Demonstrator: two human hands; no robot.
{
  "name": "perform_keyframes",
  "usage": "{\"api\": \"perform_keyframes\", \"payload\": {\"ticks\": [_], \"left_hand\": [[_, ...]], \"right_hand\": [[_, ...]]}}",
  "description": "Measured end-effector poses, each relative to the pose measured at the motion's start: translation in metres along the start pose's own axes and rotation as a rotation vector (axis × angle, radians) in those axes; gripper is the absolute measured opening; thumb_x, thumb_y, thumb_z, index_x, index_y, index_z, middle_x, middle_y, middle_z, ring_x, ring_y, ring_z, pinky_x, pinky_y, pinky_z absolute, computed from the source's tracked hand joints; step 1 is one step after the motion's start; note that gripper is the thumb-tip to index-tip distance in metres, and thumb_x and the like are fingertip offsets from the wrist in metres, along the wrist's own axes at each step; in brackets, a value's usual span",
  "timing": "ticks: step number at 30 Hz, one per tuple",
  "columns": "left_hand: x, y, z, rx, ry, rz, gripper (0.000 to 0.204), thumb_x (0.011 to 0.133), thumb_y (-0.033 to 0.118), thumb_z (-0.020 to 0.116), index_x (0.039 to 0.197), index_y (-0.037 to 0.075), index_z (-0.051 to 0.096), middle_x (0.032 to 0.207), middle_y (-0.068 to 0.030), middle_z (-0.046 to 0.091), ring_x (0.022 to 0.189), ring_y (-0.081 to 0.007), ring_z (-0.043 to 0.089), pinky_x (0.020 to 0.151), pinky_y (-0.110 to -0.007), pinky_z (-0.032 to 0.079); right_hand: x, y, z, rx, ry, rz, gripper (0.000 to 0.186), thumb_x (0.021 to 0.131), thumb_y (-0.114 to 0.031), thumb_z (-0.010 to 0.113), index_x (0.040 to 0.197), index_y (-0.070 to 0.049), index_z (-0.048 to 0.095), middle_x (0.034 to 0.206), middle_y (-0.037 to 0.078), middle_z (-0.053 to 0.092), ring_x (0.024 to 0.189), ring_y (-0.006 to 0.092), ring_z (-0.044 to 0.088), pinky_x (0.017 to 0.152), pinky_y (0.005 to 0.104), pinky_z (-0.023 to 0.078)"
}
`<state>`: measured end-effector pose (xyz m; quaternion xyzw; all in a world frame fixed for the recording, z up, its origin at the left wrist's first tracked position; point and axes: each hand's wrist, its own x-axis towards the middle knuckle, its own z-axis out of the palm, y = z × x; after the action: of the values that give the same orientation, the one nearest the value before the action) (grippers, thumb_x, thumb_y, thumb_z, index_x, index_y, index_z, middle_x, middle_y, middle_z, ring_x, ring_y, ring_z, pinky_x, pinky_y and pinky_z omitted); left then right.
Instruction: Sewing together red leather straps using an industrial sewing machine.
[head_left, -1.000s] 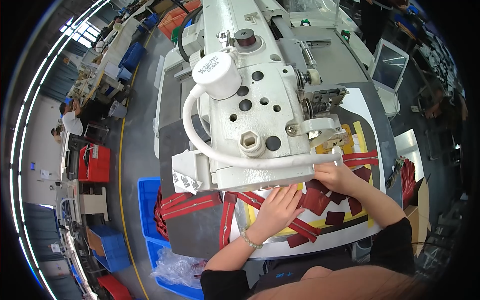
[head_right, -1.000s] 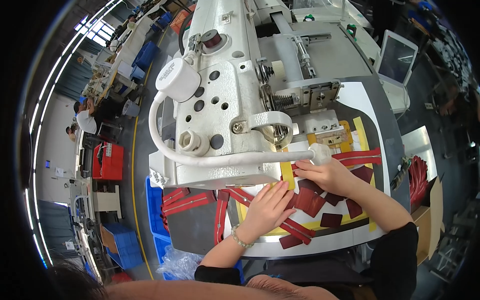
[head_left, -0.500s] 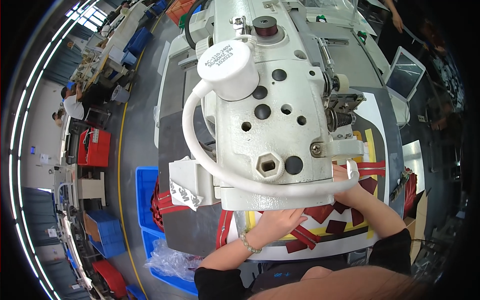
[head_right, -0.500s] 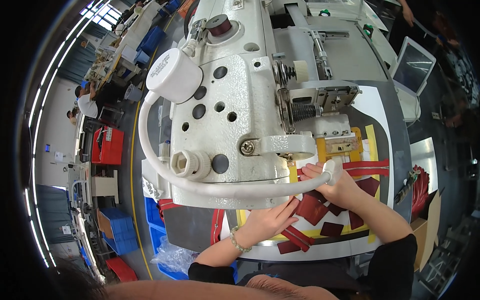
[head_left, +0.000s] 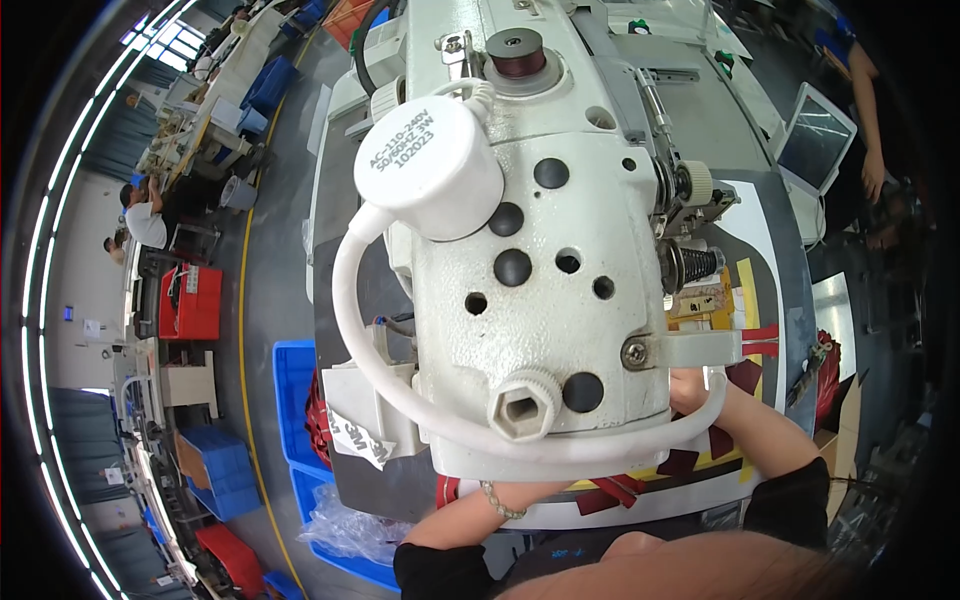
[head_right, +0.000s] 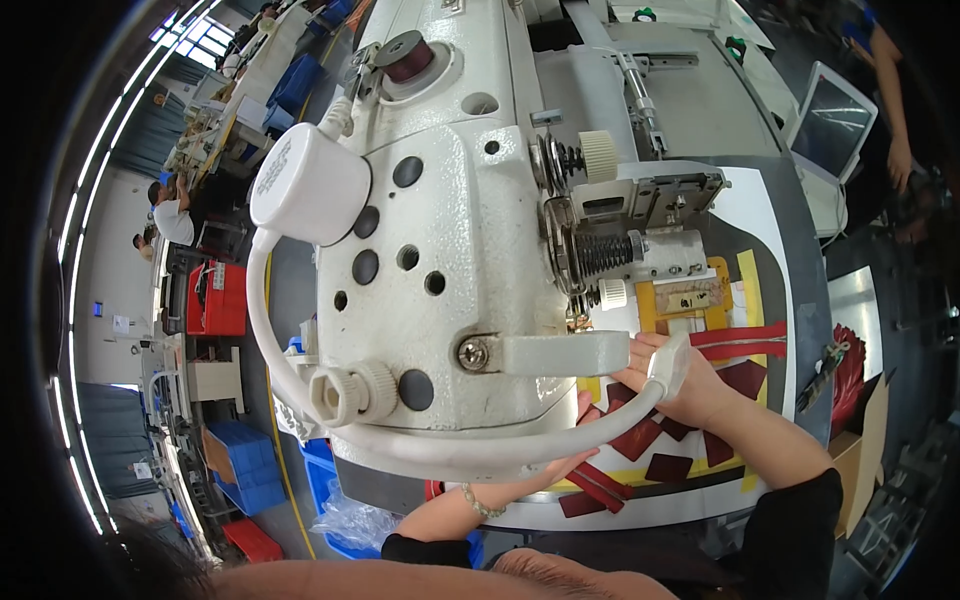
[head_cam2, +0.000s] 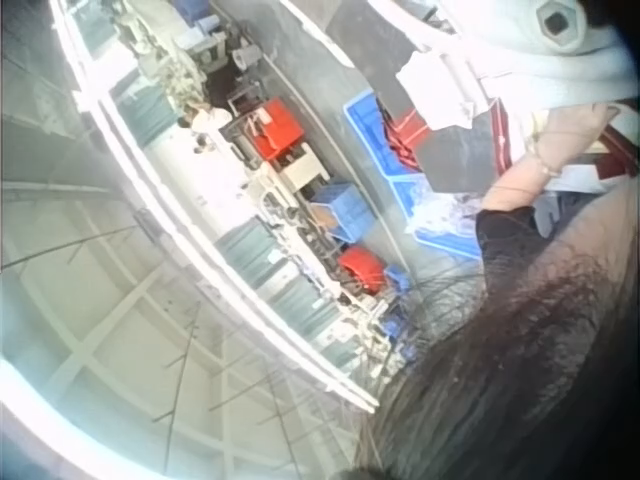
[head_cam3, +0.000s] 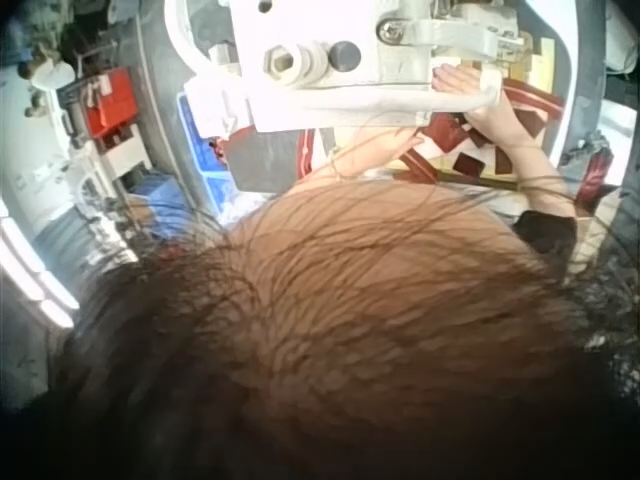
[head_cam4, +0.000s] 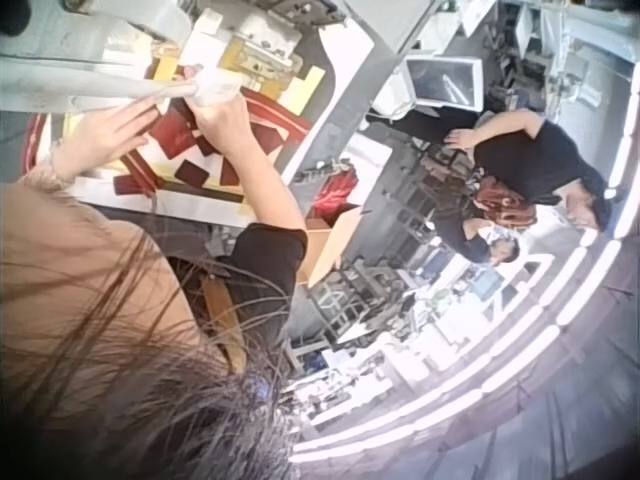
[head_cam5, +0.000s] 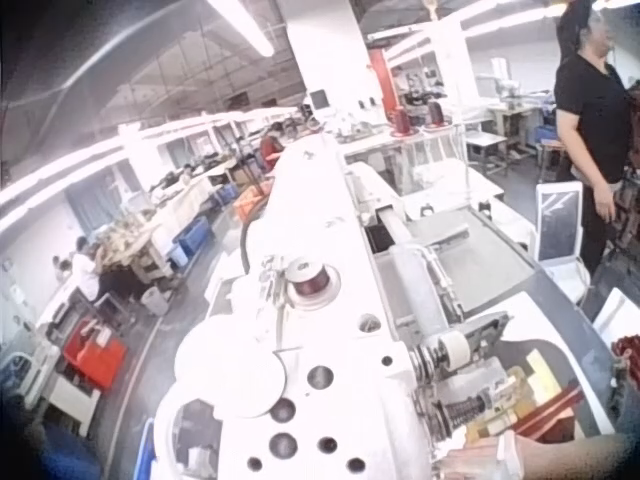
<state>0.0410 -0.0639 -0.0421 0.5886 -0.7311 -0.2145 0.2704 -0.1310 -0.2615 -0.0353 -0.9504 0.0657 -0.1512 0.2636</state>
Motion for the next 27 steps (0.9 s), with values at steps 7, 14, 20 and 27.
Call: {"api": "perform_keyframes", "payload": {"ticks": [7,14,20,27], "left_hand": [[-0.002,-0.006,0.025,0.346,0.208,0.112,0.044,0.083,0.016,0.069,0.123,0.002,0.058,0.126,-0.0143,0.058,0.101,-0.0277,0.063,0.075,-0.034,0.054],[-0.008,-0.010,0.040,0.336,0.129,0.022,0.045,0.083,0.016,0.069,0.124,0.001,0.058,0.127,-0.0145,0.057,0.104,-0.0280,0.062,0.075,-0.034,0.054],[-0.010,-0.011,0.057,0.168,0.242,-0.033,0.047,0.082,0.016,0.069,0.125,0.001,0.057,0.129,-0.0148,0.056,0.110,-0.0282,0.060,0.077,-0.035,0.054],[-0.002,0.011,-0.003,0.255,-0.026,0.006,0.048,0.085,0.019,0.067,0.127,0.000,0.054,0.131,-0.0155,0.054,0.114,-0.0302,0.057,0.084,-0.035,0.052]], "right_hand": [[-0.002,0.002,-0.001,-0.094,-0.116,0.026,0.033,0.083,-0.018,0.057,0.114,-0.009,0.062,0.122,0.007,0.063,0.118,0.0220,0.057,0.101,0.0370,0.044],[-0.003,-0.004,-0.011,-0.010,-0.066,0.076,0.037,0.082,-0.017,0.059,0.118,-0.009,0.060,0.124,0.007,0.061,0.119,0.0222,0.057,0.102,0.0372,0.044],[-0.002,-0.007,-0.015,-0.037,-0.008,-0.028,0.037,0.081,-0.014,0.058,0.117,-0.006,0.062,0.122,0.009,0.062,0.115,0.0234,0.059,0.099,0.0379,0.046],[-0.006,0.000,-0.001,0.045,-0.081,0.077,0.032,0.081,-0.016,0.058,0.111,-0.007,0.063,0.120,0.008,0.064,0.117,0.0226,0.058,0.100,0.0378,0.046]]}}
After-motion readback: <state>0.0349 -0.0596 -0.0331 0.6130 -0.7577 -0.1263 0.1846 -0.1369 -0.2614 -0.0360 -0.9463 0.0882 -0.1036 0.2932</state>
